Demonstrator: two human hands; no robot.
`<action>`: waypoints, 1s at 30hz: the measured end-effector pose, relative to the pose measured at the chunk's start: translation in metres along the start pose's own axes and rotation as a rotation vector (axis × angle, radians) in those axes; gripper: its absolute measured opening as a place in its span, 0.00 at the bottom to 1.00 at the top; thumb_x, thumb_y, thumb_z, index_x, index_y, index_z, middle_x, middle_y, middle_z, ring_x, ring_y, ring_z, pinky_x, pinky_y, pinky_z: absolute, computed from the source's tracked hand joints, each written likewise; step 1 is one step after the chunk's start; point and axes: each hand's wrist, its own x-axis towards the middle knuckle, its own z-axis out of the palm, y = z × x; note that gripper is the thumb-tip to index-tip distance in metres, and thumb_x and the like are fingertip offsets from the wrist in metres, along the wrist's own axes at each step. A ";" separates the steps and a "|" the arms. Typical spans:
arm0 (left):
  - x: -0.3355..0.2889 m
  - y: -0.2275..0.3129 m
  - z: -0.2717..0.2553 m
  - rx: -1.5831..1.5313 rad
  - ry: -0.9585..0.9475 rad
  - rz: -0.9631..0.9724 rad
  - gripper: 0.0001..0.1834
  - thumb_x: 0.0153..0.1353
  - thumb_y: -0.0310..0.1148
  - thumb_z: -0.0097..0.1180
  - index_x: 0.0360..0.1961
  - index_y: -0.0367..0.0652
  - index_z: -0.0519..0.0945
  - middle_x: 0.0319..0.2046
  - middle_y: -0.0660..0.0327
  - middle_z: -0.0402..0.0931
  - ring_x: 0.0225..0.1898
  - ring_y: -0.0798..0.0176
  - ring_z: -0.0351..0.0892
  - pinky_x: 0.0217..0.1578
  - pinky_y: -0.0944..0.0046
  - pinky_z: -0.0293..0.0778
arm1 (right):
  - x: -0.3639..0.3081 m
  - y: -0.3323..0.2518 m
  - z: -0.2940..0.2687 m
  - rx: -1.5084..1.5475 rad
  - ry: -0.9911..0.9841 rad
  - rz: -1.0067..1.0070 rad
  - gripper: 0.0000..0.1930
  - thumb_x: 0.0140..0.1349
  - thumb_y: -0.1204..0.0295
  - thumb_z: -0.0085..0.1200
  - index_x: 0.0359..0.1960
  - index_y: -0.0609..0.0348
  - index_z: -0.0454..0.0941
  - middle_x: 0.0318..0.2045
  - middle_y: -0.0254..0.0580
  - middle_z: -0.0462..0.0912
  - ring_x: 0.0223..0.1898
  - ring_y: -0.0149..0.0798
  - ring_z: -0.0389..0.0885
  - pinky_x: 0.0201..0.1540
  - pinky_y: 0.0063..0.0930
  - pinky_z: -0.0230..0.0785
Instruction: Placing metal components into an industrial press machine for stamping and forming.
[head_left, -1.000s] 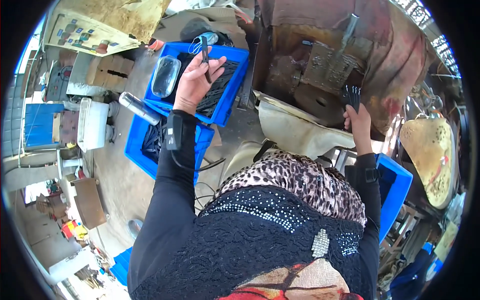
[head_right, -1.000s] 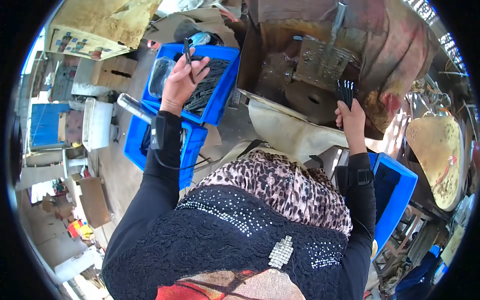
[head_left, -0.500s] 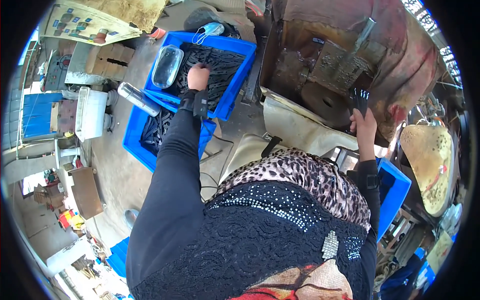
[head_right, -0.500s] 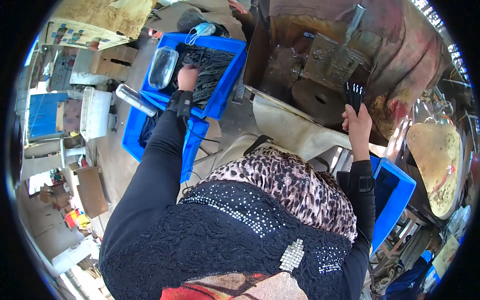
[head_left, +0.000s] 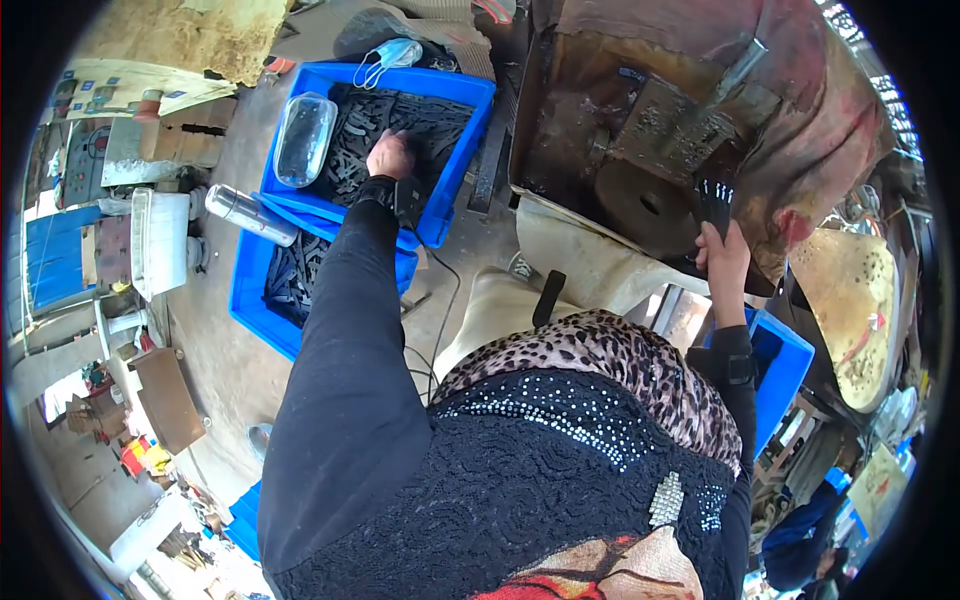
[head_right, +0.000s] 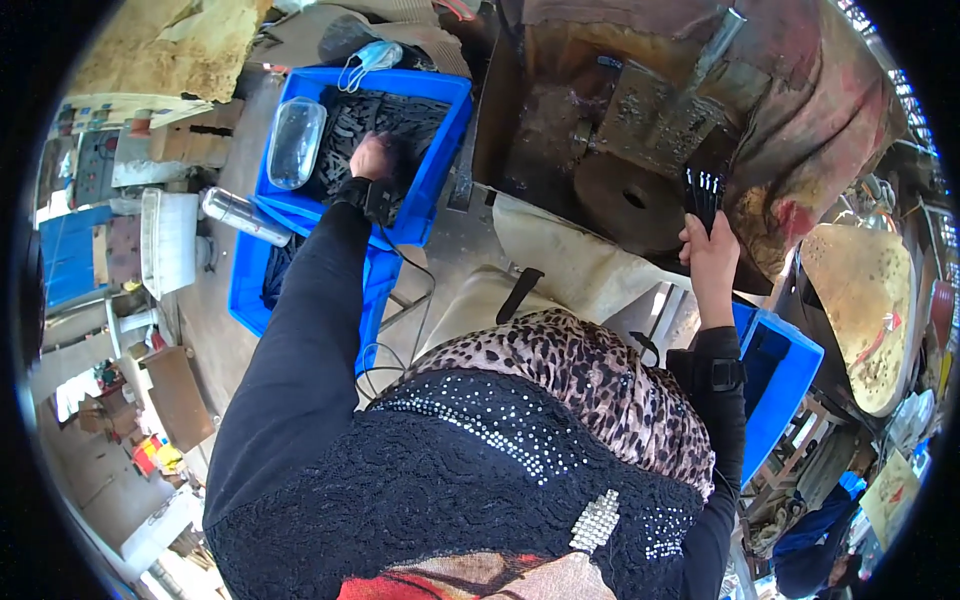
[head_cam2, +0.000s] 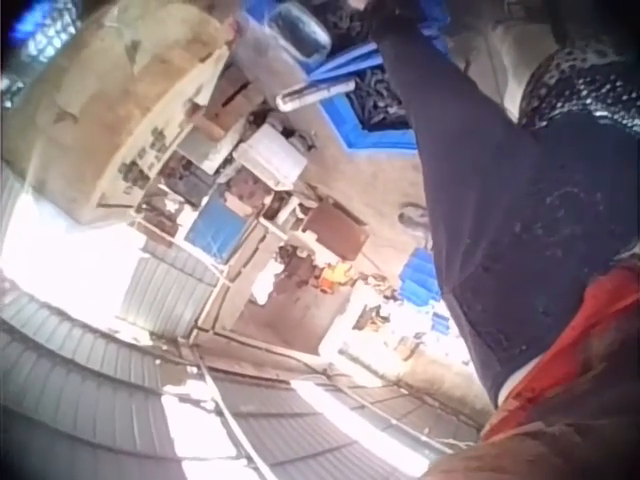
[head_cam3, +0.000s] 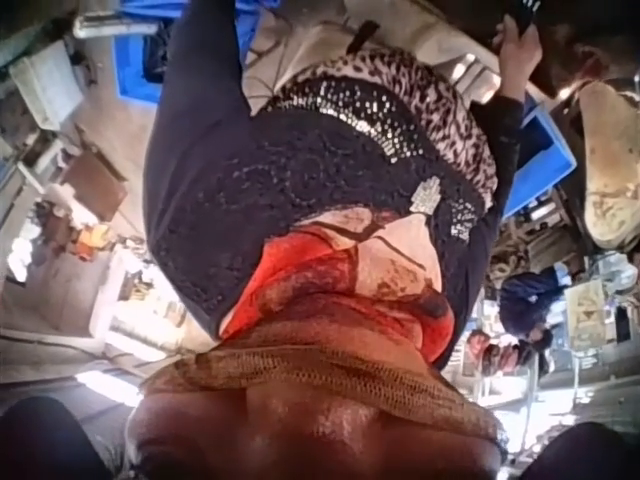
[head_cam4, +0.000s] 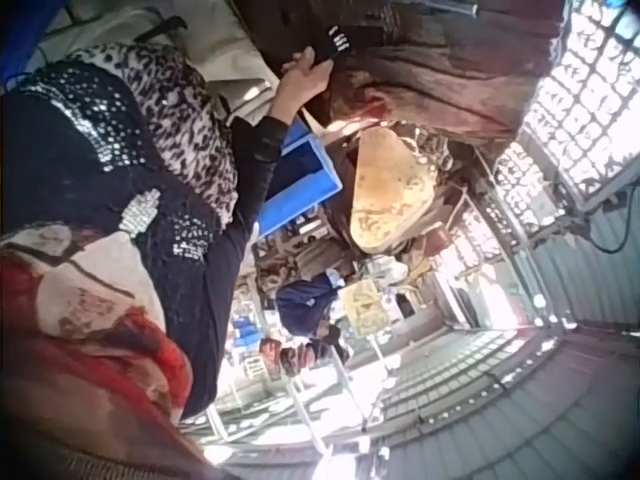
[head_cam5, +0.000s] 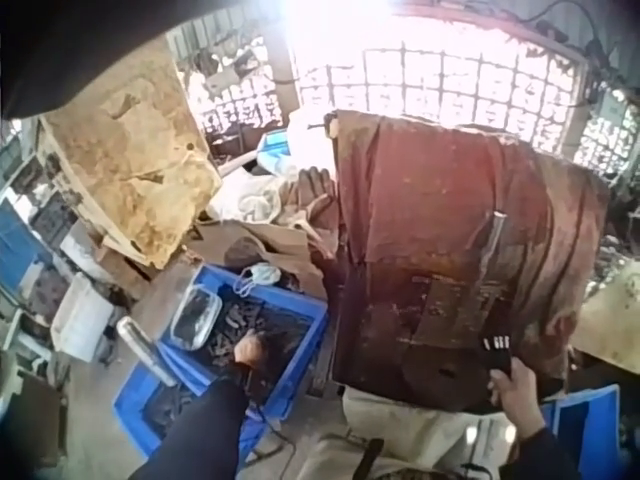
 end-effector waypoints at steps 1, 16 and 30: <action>0.001 -0.001 0.000 0.007 0.019 0.012 0.15 0.54 0.35 0.58 0.44 0.51 0.82 0.48 0.47 0.77 0.49 0.45 0.77 0.47 0.50 0.76 | -0.003 -0.001 -0.001 0.003 0.005 0.011 0.07 0.66 0.69 0.53 0.35 0.59 0.73 0.21 0.30 0.75 0.16 0.21 0.69 0.19 0.18 0.62; -0.040 0.021 -0.080 -1.318 -0.284 -0.380 0.09 0.69 0.34 0.49 0.48 0.47 0.75 0.32 0.62 0.77 0.30 0.65 0.77 0.27 0.65 0.72 | 0.002 0.001 -0.003 0.058 -0.001 -0.002 0.07 0.66 0.69 0.54 0.35 0.59 0.73 0.22 0.29 0.76 0.17 0.21 0.69 0.19 0.17 0.63; -0.060 0.167 -0.136 -1.822 -0.369 -0.077 0.14 0.69 0.33 0.50 0.52 0.38 0.76 0.30 0.67 0.72 0.24 0.76 0.63 0.21 0.76 0.58 | 0.014 0.015 -0.002 0.145 -0.013 -0.007 0.07 0.67 0.69 0.53 0.34 0.58 0.71 0.20 0.30 0.75 0.15 0.22 0.69 0.16 0.19 0.62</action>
